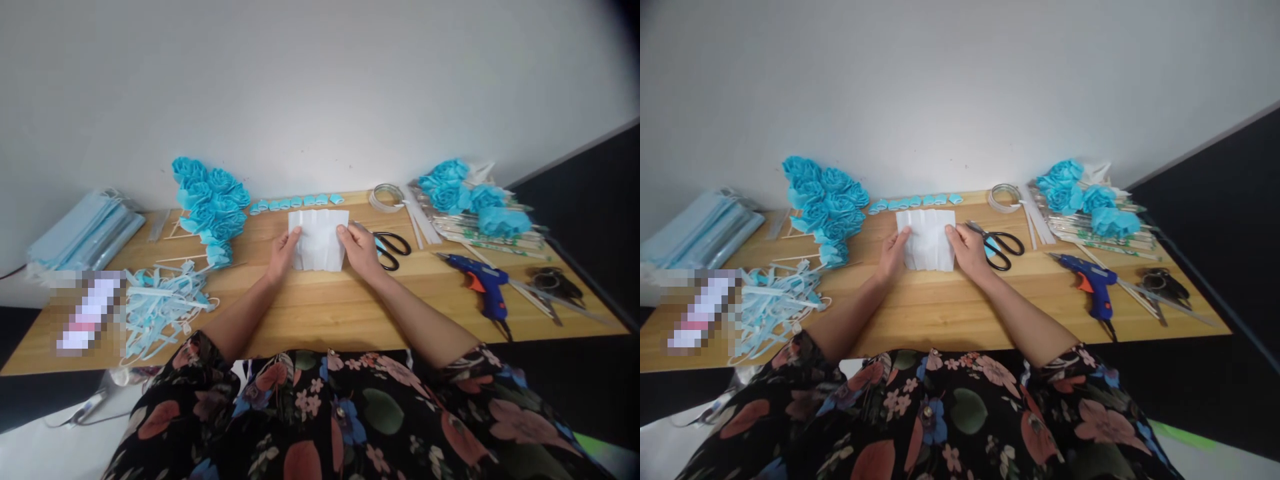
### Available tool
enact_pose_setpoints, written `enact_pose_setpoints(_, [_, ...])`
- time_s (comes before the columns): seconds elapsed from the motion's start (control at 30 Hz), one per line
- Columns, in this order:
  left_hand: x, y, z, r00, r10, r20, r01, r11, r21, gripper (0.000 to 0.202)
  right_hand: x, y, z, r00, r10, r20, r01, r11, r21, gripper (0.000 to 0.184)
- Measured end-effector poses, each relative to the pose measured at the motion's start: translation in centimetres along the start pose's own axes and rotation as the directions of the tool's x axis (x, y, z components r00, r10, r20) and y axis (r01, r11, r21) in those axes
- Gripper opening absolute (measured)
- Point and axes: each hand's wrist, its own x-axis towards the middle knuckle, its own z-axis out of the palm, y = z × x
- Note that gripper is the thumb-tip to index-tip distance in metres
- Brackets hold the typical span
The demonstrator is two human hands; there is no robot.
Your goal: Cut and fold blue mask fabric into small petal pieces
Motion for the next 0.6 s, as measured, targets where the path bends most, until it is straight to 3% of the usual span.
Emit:
enact_pose_setpoints(0.27, [0.1, -0.16, 0.0, 0.999, -0.01, 0.05, 0.014, 0.997, -0.072, 0.043, -0.06, -0.45, 0.12, 0.999, 0.022, 0.045, -0.022, 1.0, 0.016, 0.062])
enact_pose_setpoints(0.43, [0.14, 0.01, 0.2, 1.0, -0.012, 0.009, 0.013, 0.996, -0.093, 0.046, 0.0, -0.83, -0.01, 0.996, 0.026, 0.083, -0.03, 0.999, 0.045, 0.065])
enact_pose_setpoints(0.6, [0.11, 0.03, 0.31, 0.999, -0.034, 0.0, 0.033, 0.99, -0.135, 0.042, 0.32, -0.75, -0.13, 0.998, 0.038, 0.046, -0.039, 0.999, 0.023, 0.061])
